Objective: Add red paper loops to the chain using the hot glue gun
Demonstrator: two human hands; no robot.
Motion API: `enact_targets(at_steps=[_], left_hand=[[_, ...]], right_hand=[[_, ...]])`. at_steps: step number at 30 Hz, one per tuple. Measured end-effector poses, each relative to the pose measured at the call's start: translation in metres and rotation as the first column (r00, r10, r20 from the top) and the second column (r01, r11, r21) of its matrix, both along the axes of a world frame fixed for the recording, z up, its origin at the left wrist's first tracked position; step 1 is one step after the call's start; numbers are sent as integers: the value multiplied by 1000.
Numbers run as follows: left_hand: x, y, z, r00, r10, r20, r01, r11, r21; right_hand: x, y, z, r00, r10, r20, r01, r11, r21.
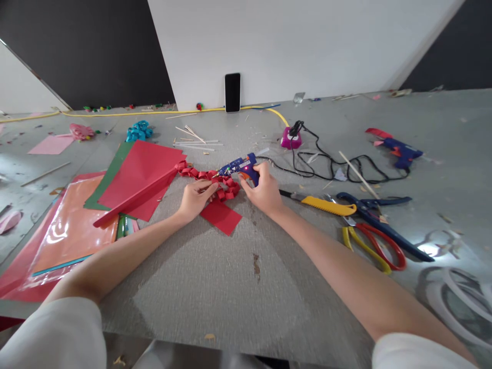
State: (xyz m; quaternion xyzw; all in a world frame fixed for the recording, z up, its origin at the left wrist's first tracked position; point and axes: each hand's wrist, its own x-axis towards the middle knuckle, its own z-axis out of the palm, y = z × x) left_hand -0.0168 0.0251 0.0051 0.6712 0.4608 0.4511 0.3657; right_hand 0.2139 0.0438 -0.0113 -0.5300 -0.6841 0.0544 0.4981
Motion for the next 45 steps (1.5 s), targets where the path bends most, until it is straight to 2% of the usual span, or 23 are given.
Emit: enact_targets(at_steps=[17, 33, 45], left_hand=[[0, 0, -2, 1000, 21, 16, -21, 1000, 3], [-1, 0, 1, 998, 50, -29, -48, 997, 63], [-1, 0, 2, 998, 57, 11, -57, 996, 61]], right_hand=[[0, 0, 1, 1000, -9, -8, 9, 1000, -20], [1, 1, 1, 1000, -3, -20, 3, 1000, -17], [2, 3, 1, 999, -13, -46, 10, 997, -71]])
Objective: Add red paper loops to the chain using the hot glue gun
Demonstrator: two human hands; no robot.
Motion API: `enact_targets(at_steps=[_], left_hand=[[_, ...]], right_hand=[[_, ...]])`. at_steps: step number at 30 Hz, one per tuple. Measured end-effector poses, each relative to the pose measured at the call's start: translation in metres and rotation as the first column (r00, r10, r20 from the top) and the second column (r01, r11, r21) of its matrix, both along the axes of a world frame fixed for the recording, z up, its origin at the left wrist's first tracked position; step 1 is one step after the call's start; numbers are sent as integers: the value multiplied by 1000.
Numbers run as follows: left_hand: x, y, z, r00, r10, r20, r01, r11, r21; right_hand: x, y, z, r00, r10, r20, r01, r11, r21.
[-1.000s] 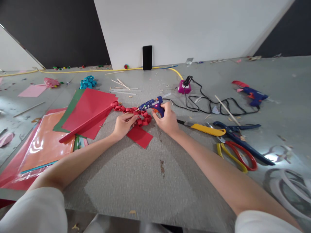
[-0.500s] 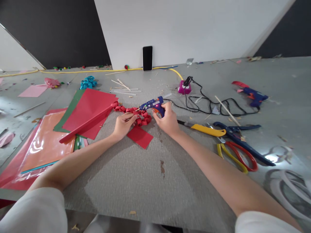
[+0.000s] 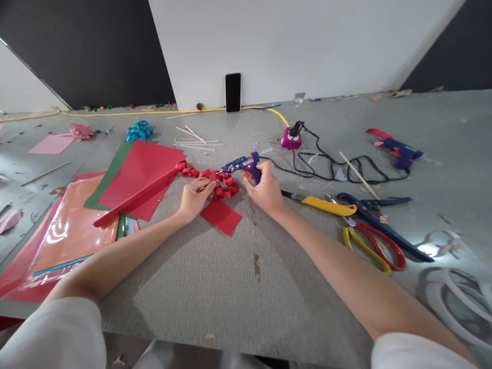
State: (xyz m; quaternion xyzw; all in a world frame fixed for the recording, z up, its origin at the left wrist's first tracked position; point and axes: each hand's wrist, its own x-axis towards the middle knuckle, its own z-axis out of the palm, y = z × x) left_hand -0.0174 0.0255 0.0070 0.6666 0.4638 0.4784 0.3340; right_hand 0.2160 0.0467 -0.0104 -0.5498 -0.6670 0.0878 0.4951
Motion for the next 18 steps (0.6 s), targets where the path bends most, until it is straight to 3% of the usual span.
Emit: enact_targets(at_steps=[7, 12, 18], left_hand=[[0, 0, 2, 998, -36, 46, 35, 999, 22], [0, 1, 2, 994, -96, 50, 93, 994, 56], [-2, 3, -2, 989, -135, 65, 130, 989, 75]], right_hand=[[3, 7, -2, 996, -46, -77, 42, 998, -56], [12, 22, -12, 973, -93, -211, 97, 995, 9], [29, 40, -35, 964, -240, -113, 234, 970, -58]])
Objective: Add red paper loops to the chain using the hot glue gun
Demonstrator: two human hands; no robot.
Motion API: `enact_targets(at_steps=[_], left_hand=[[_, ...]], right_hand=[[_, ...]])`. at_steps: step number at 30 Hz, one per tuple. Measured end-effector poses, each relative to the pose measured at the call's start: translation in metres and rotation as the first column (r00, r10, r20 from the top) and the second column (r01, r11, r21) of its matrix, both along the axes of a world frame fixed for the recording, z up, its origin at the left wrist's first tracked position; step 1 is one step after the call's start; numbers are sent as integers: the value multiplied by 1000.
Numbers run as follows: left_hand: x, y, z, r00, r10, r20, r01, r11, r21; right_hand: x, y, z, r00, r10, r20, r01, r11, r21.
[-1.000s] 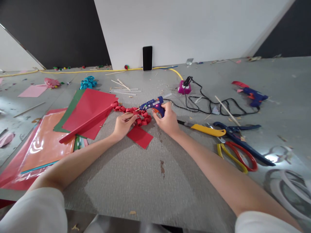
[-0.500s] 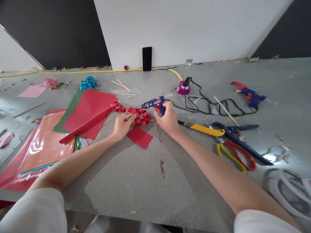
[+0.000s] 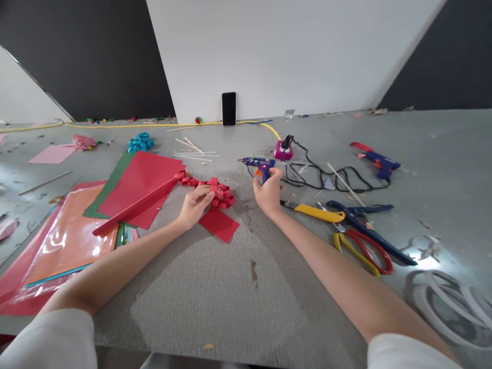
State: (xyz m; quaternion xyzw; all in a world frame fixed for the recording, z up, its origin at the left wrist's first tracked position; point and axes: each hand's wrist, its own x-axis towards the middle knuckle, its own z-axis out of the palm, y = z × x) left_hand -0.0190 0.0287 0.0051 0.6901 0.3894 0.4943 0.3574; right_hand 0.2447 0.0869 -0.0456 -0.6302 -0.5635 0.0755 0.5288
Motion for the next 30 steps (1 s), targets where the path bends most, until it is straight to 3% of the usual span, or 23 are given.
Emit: enact_targets(at_steps=[6, 14, 17, 19, 22, 24, 25, 27, 30], left_hand=[[0, 1, 0, 1000, -15, -6, 14, 1000, -14], [-1, 0, 0, 999, -38, 19, 39, 999, -16], [-1, -1, 2, 1000, -25, 13, 25, 999, -39], [-1, -1, 3, 1000, -22, 4, 22, 999, -48], [0, -1, 4, 999, -41, 3, 41, 998, -42], [0, -2, 5, 998, -63, 8, 63, 998, -26], [-1, -2, 6, 997, -77, 9, 77, 997, -19], [-1, -3, 8, 994, -112, 5, 112, 994, -14], [-2, -5, 11, 987, -161, -11, 161, 987, -19]], right_hand=[[2, 8, -14, 998, -53, 33, 52, 998, 29], [1, 10, -12, 998, -19, 56, 17, 1000, 26], [0, 8, -7, 997, 11, 73, -9, 1000, -30], [-4, 2, 2, 994, -32, 100, 38, 997, -63], [-13, -12, 24, 983, -105, 149, 100, 994, 41], [-24, -26, 42, 989, 2, 146, -15, 996, 86], [-30, -33, 50, 981, 146, 125, -156, 985, 68], [-44, -47, 62, 907, 422, 9, -422, 907, -21], [-63, -65, 67, 808, 559, -186, -575, 817, -43]])
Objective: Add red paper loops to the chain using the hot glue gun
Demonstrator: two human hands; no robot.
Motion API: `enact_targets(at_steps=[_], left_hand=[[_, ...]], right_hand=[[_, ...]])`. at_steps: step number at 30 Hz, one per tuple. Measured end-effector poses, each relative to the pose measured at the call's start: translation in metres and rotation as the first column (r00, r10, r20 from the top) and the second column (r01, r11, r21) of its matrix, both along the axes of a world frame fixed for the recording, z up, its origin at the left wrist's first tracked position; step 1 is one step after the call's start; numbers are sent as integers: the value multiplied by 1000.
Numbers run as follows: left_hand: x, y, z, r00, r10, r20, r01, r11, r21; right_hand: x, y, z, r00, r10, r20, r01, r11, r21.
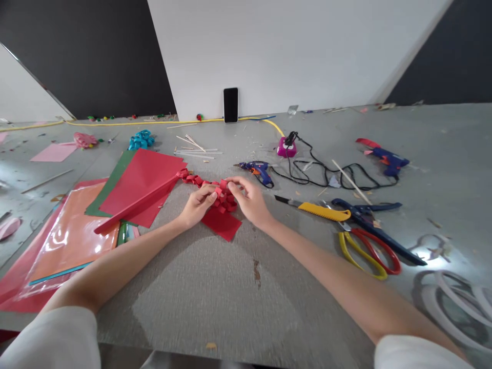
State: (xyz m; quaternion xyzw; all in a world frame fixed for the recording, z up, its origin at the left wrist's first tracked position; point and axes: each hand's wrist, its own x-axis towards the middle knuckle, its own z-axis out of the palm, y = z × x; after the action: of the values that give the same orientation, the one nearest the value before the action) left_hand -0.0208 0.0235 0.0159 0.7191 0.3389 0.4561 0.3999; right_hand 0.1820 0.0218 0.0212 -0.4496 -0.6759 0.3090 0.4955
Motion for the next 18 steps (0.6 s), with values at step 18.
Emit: enact_targets(at_steps=[18], left_hand=[[1, 1, -5, 991, -110, 79, 115, 991, -61]], right_hand=[[-10, -17, -14, 956, 13, -292, -22, 999, -26]])
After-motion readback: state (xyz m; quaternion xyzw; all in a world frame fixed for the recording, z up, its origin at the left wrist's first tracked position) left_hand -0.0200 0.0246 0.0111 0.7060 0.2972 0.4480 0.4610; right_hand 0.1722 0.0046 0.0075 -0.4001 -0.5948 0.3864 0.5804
